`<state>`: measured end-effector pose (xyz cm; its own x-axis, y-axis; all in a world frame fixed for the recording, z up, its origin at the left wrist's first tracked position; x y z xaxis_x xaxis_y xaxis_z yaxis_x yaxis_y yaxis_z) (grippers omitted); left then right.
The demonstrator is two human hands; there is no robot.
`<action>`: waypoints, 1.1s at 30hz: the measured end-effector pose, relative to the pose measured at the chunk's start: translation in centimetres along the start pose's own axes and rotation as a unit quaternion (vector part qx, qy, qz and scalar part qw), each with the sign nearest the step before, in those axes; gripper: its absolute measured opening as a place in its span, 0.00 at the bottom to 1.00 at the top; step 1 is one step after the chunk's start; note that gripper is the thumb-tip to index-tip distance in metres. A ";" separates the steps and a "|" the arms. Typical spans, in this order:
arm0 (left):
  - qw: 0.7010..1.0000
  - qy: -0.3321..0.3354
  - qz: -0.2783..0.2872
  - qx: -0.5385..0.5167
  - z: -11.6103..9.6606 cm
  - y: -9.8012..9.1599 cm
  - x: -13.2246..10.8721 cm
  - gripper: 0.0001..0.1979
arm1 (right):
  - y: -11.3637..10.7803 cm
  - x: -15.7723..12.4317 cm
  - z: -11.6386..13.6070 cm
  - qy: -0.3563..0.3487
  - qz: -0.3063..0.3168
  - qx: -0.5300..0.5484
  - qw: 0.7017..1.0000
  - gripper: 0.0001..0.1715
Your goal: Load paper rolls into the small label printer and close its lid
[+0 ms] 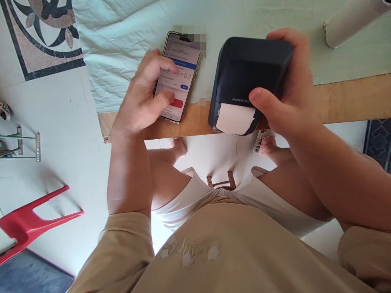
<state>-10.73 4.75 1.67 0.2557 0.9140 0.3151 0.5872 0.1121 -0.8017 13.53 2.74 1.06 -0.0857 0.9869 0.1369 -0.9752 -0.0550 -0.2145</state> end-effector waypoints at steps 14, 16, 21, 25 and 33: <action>0.961 -0.077 -0.243 -0.112 0.7 -1.1 -0.1 0.11 | -0.2 -0.1 -0.3 -0.001 -0.005 -0.019 1.000 0.36; 0.959 -0.079 -0.248 -0.115 0.8 -1.0 -0.1 0.10 | -0.3 -0.1 -0.2 -0.002 -0.010 -0.023 1.000 0.36; 0.954 -0.077 -0.265 -0.115 0.7 -1.1 -0.1 0.09 | -0.3 0.0 -0.2 -0.004 -0.009 -0.032 0.999 0.36; 0.955 -0.088 -0.266 -0.102 -0.2 -1.4 0.1 0.10 | -0.1 -0.1 -0.4 -0.009 -0.016 -0.023 1.000 0.37; 0.951 -0.011 -0.306 -0.046 -1.1 -2.0 0.0 0.25 | -0.2 -0.1 -0.2 0.005 -0.014 -0.011 1.000 0.36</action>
<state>-11.06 4.13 3.87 -0.1709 0.6966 0.6968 0.6859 0.5918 -0.4234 13.78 2.71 0.89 -0.0561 0.9894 0.1337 -0.9722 -0.0237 -0.2328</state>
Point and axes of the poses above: each hand's wrist, its own x-axis towards the middle knuckle, its own y-axis out of the palm, z = x × y, the point moved 4 cm from there along x, towards the middle knuckle, and after that the axes turned 12 degrees about -z, right-handed, at the moved point
